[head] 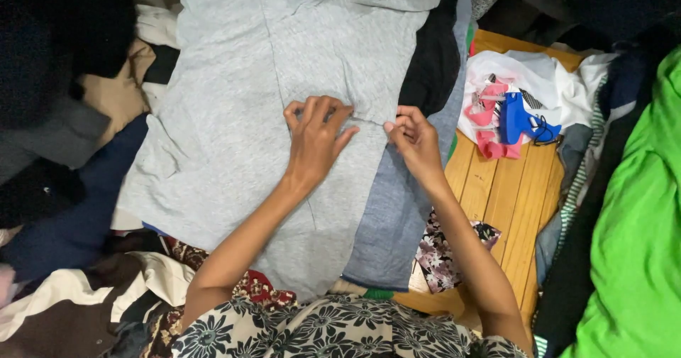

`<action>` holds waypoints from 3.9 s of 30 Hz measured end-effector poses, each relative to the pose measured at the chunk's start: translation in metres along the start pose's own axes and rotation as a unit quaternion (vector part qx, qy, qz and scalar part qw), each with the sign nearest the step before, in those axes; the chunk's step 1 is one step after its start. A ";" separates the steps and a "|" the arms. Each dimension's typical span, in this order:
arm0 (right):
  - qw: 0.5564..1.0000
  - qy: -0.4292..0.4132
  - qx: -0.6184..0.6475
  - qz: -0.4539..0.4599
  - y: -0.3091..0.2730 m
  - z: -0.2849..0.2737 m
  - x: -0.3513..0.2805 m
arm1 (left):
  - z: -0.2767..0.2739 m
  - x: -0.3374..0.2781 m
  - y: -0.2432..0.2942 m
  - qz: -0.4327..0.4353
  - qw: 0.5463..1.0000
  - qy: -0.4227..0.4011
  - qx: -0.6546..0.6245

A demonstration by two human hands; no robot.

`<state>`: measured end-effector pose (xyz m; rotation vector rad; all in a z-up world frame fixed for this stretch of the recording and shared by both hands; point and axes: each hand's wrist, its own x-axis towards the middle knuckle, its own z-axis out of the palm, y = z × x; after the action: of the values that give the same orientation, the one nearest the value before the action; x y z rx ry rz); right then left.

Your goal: The person folds a green shirt, a grey t-shirt, and a white polo shirt on a wooden surface. They use a blue glue gun to attach a tag to the grey t-shirt before folding it. The person handles the clothes one by one, smoothing and folding them into neat piles.

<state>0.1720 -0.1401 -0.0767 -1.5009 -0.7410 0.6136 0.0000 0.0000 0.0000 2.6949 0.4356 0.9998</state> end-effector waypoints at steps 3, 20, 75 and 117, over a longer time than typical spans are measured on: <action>1.000 0.002 0.003 -0.005 -0.002 0.000 -0.003 | 0.002 -0.001 -0.001 0.003 1.000 0.019 0.008; 0.985 0.028 -0.108 -0.132 -0.082 -0.001 -0.043 | -0.003 0.008 0.053 0.025 0.996 -0.015 -0.088; 0.999 -0.041 0.023 0.010 -0.011 0.046 -0.042 | -0.075 -0.027 -0.013 -0.192 0.977 0.087 -0.016; 0.818 0.381 0.427 0.057 -0.033 -0.157 -0.078 | -0.034 -0.021 0.064 -0.109 0.993 0.015 -0.032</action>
<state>0.2370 -0.3014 -0.0374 -0.8023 0.2615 0.2964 -0.0249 -0.0630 0.0331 2.5132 0.6748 0.9744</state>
